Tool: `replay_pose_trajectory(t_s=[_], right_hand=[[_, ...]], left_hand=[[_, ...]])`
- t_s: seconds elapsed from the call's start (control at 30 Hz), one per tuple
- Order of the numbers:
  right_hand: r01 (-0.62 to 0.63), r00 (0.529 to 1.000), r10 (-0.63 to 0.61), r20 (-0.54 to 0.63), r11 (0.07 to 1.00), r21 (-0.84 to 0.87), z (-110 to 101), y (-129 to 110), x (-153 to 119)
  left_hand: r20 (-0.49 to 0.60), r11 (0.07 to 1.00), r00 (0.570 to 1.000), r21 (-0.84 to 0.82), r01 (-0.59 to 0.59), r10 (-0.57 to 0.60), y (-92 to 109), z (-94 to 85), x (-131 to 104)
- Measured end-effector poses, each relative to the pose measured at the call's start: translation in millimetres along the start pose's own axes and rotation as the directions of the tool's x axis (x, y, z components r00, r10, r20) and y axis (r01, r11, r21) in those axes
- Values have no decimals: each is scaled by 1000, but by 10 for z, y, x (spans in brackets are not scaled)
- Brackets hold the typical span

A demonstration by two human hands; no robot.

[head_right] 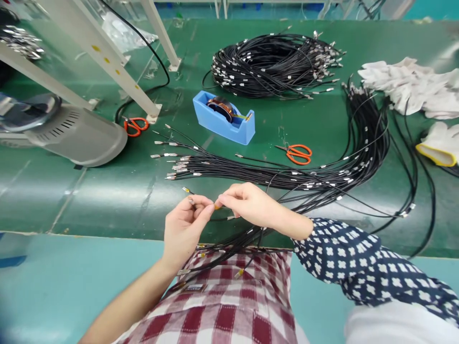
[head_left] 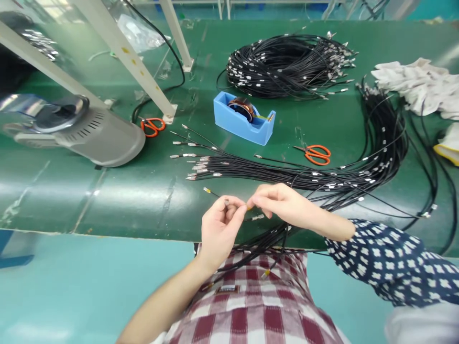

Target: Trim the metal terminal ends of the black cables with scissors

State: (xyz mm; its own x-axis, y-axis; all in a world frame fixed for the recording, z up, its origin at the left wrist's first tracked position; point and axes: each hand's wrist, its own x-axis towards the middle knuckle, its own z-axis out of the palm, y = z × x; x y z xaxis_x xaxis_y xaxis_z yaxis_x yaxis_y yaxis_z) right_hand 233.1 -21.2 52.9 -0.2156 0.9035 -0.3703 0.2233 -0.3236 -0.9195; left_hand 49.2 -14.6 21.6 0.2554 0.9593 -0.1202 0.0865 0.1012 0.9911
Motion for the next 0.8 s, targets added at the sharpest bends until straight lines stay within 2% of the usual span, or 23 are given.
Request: replay_pose_trajectory(t_s=[0.13,0.3,0.37,0.43,0.53,0.67,0.8], right_hand=[[-29,998,36,-49,991,133,122,114,-11],[-10,998,20,-64,986,164,188,215,11],[-2,997,15,-78,987,158,184,253,31],[12,992,6,-123,989,144,182,291,49],[68,971,-43,-236,993,99,216,322,51],[201,923,-194,-331,979,-13,332,306,22],[207,912,-195,-360,978,-7,390,313,51]], left_hand=[[-71,999,997,-20,-28,26,-73,20,-6],[-151,993,982,16,-113,114,-173,38,-27],[-119,998,992,-41,-50,45,-168,34,-17],[-52,978,995,-197,70,-81,-132,23,14],[49,876,974,-428,221,-222,-53,0,74],[74,815,959,-512,272,-274,-3,-18,109],[97,796,959,-539,276,-268,-16,-17,81]])
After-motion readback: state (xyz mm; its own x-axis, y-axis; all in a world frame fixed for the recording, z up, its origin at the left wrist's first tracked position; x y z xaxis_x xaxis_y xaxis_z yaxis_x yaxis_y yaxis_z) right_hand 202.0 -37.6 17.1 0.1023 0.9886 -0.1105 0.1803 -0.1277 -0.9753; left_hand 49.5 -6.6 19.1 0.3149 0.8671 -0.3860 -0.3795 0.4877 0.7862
